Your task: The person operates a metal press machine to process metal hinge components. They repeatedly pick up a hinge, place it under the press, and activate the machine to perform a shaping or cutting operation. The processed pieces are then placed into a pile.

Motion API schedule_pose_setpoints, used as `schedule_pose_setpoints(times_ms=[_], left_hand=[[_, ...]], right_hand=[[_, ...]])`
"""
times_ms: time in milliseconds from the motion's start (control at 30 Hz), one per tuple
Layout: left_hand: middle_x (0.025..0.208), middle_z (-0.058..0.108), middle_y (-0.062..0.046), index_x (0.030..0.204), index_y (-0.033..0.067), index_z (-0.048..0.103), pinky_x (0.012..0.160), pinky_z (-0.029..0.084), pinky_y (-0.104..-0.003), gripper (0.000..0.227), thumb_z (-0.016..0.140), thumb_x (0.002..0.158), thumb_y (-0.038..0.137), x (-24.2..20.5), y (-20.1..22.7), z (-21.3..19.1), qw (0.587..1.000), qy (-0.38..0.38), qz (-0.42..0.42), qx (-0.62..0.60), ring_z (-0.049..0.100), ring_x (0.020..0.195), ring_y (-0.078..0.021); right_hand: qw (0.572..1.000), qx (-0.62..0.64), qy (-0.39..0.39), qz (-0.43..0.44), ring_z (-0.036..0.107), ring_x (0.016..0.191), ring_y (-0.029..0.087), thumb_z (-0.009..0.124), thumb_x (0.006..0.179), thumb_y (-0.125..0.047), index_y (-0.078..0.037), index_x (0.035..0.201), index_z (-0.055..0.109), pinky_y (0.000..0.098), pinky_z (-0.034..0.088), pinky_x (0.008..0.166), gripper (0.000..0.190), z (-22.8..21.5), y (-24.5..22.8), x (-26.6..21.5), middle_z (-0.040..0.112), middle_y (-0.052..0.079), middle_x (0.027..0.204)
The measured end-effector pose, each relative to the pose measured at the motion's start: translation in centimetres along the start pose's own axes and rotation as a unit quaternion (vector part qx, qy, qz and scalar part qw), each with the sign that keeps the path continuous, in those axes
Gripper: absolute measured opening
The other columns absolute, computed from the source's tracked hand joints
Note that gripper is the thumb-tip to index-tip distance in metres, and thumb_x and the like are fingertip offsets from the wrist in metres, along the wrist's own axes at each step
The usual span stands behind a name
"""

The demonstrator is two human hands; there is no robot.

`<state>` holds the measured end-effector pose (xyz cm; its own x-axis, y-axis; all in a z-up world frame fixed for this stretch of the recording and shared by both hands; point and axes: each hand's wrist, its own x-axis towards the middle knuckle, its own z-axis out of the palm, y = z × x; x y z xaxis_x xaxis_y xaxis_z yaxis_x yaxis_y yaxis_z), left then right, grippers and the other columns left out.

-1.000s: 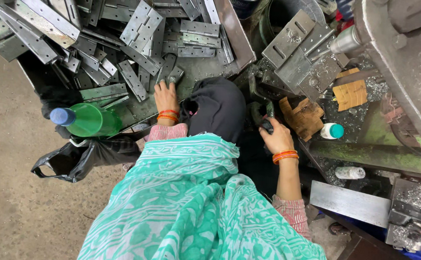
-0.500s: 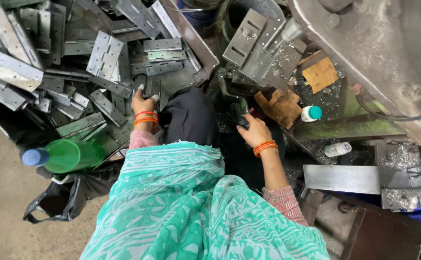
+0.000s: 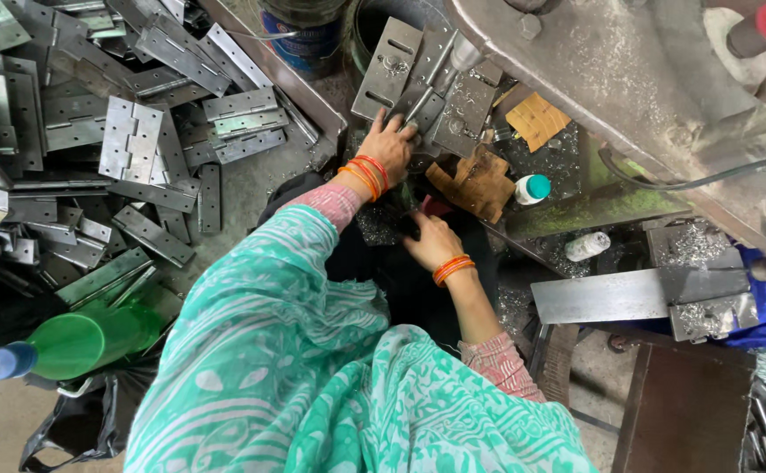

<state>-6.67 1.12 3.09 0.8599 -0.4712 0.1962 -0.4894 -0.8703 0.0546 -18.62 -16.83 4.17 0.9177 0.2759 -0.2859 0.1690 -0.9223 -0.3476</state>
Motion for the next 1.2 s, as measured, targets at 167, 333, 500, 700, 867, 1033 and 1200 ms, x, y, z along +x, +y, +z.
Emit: schedule_pose_setpoints(times_ms=[167, 333, 500, 700, 867, 1033, 1200], left_hand=[[0.146, 0.052, -0.009, 0.124, 0.0101, 0.071, 0.121, 0.029, -0.053, 0.031, 0.058, 0.098, 0.022, 0.6, 0.3, 2.8, 0.999, -0.036, 0.006, 0.036, 0.045, 0.136, -0.0336], [0.149, 0.053, -0.005, 0.134, 0.0144, 0.068, 0.122, 0.030, -0.049, 0.047, 0.064, 0.088, 0.010, 3.1, -0.5, 3.9, 0.998, -0.042, 0.009, -0.046, 0.049, 0.136, -0.0305], [0.153, 0.046, -0.003, 0.130, 0.0205, 0.067, 0.120, 0.024, -0.052, 0.056, 0.072, 0.075, 0.008, 5.2, -1.8, 4.3, 0.990, -0.114, 0.008, -0.079, 0.037, 0.144, -0.0326], [0.155, 0.049, -0.006, 0.130, 0.0185, 0.069, 0.125, 0.025, -0.048, 0.059, 0.071, 0.073, 0.006, 5.2, -3.7, 5.3, 0.984, -0.073, 0.046, -0.153, 0.038, 0.149, -0.0291], [0.152, 0.050, -0.006, 0.126, 0.0193, 0.071, 0.123, 0.026, -0.049, 0.056, 0.072, 0.071, 0.007, 5.0, -3.0, 4.9, 0.984, -0.081, 0.070, -0.145, 0.038, 0.146, -0.0323], [0.150, 0.052, -0.007, 0.124, 0.0174, 0.072, 0.123, 0.027, -0.049, 0.054, 0.074, 0.071, 0.009, 5.0, -3.9, 4.7, 0.975, -0.073, 0.086, -0.190, 0.038, 0.146, -0.0331], [0.151, 0.052, -0.008, 0.125, 0.0161, 0.073, 0.124, 0.027, -0.046, 0.059, 0.072, 0.068, 0.002, 6.1, -4.6, 4.9, 0.970, -0.063, 0.079, -0.221, 0.039, 0.147, -0.0335]], right_hand=[[1.000, -0.008, -0.008, 0.003, 0.065, 0.111, 0.042, 0.074, 0.082, -0.035, -0.011, 0.133, 0.062, 0.0504, 0.054, 0.092, 0.058, 0.3, 0.2, 0.3, 0.067, 0.024, 0.118], [0.999, -0.028, -0.036, 0.014, 0.065, 0.112, 0.042, 0.074, 0.083, -0.036, -0.013, 0.137, 0.060, 0.0493, 0.054, 0.094, 0.060, -0.2, -0.3, 0.5, 0.065, 0.025, 0.120], [0.999, -0.011, -0.033, 0.014, 0.064, 0.113, 0.041, 0.072, 0.084, -0.037, -0.015, 0.138, 0.060, 0.0493, 0.054, 0.094, 0.060, -0.4, -0.7, 0.3, 0.065, 0.023, 0.121], [0.999, -0.018, -0.041, 0.007, 0.064, 0.113, 0.042, 0.073, 0.083, -0.039, -0.014, 0.138, 0.059, 0.0486, 0.053, 0.095, 0.062, -0.4, -0.6, 0.4, 0.064, 0.024, 0.121], [0.998, -0.028, -0.047, 0.002, 0.064, 0.112, 0.043, 0.075, 0.080, -0.038, -0.013, 0.139, 0.058, 0.0483, 0.053, 0.095, 0.066, -0.8, -0.8, 0.7, 0.063, 0.024, 0.120], [0.998, -0.034, -0.058, 0.017, 0.064, 0.110, 0.044, 0.074, 0.081, -0.038, -0.014, 0.139, 0.057, 0.0491, 0.053, 0.094, 0.066, -1.1, -1.4, 0.7, 0.062, 0.025, 0.120], [0.997, -0.037, -0.054, 0.026, 0.065, 0.108, 0.044, 0.075, 0.080, -0.034, -0.015, 0.138, 0.058, 0.0509, 0.055, 0.092, 0.064, -0.4, -0.8, 0.9, 0.063, 0.024, 0.121]])
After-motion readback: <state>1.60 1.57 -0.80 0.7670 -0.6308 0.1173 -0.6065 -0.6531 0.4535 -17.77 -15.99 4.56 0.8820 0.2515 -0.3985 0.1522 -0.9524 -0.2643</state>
